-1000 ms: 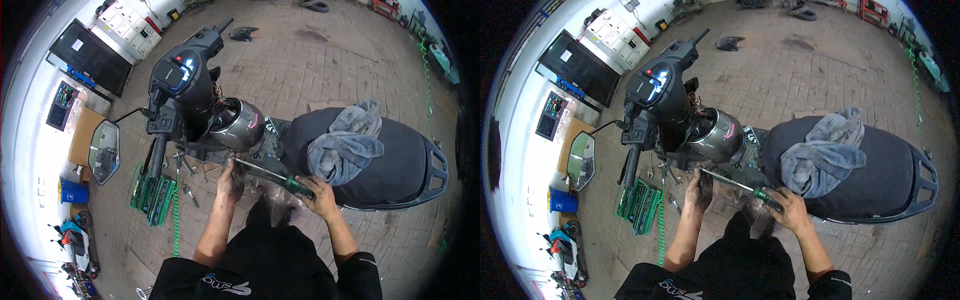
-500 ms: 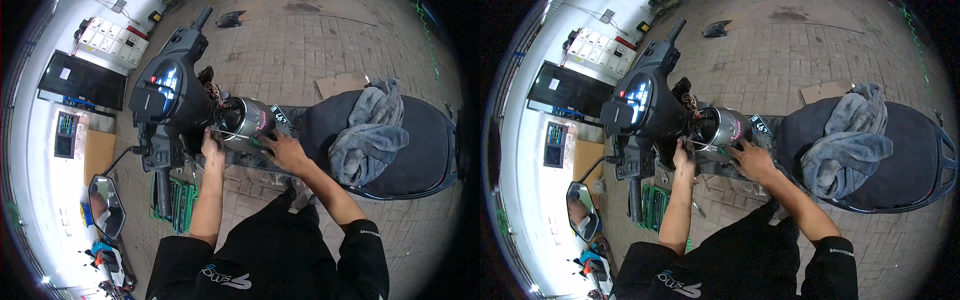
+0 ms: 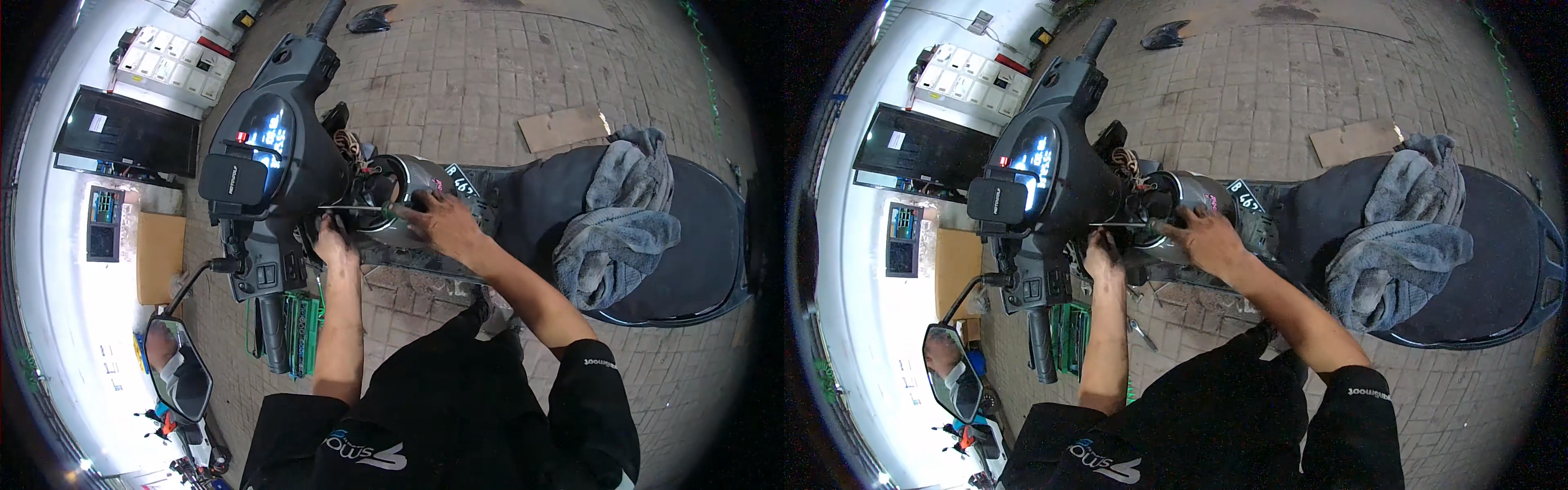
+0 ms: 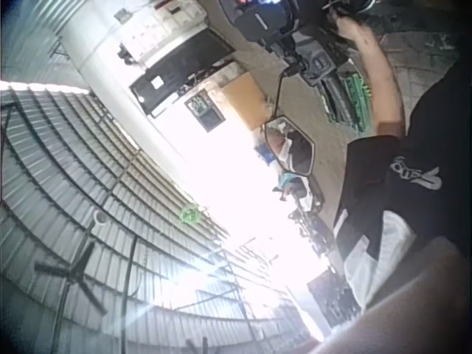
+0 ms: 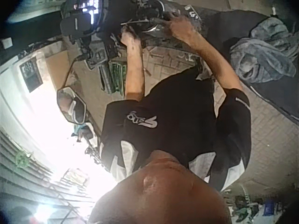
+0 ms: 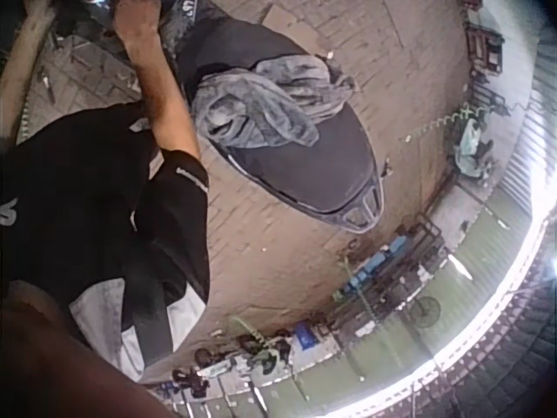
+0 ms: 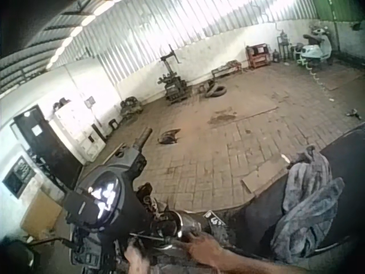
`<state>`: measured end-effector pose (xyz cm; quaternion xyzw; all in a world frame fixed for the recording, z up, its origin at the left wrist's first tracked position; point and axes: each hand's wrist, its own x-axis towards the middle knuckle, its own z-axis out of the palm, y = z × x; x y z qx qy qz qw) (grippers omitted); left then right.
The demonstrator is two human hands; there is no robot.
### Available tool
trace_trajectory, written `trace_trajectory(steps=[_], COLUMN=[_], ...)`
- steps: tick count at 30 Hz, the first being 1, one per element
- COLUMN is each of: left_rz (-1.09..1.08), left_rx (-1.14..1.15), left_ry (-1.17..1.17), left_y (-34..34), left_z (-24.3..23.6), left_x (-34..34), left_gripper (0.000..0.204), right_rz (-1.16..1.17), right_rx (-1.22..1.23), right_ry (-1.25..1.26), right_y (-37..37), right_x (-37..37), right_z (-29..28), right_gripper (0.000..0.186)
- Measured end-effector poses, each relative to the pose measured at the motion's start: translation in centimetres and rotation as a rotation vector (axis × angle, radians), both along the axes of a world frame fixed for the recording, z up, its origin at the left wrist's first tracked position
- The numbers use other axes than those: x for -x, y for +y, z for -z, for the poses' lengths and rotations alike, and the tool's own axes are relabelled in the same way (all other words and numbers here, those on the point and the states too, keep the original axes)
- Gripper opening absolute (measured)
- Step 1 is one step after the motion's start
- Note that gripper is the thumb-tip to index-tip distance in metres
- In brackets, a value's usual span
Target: The person uses a screwdriver to remove several screws from the plastic fairing of a motorcycle, then pulls the front housing away from the handlebars and continues to unscrew internal components.
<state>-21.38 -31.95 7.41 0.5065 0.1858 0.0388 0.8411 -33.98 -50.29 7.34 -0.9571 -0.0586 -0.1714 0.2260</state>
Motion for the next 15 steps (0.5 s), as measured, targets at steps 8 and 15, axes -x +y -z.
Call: trace_trajectory(steps=[8, 15], left_rz=[0.183, 0.18], left_rx=[-0.508, -1.292], left_ry=[-0.278, -0.477], left_y=[3.0, 5.2], left_z=[2.4, -0.5], left_x=[1.4, 5.1], left_gripper=[0.053, 0.047], right_rz=[-0.078, -0.21], right_rx=[0.135, 0.222], right_ry=[0.065, 0.018], right_y=[-2.0, -2.8], right_x=[-2.3, -2.3], right_z=[-1.5, -2.7], right_gripper=[0.048, 0.047])
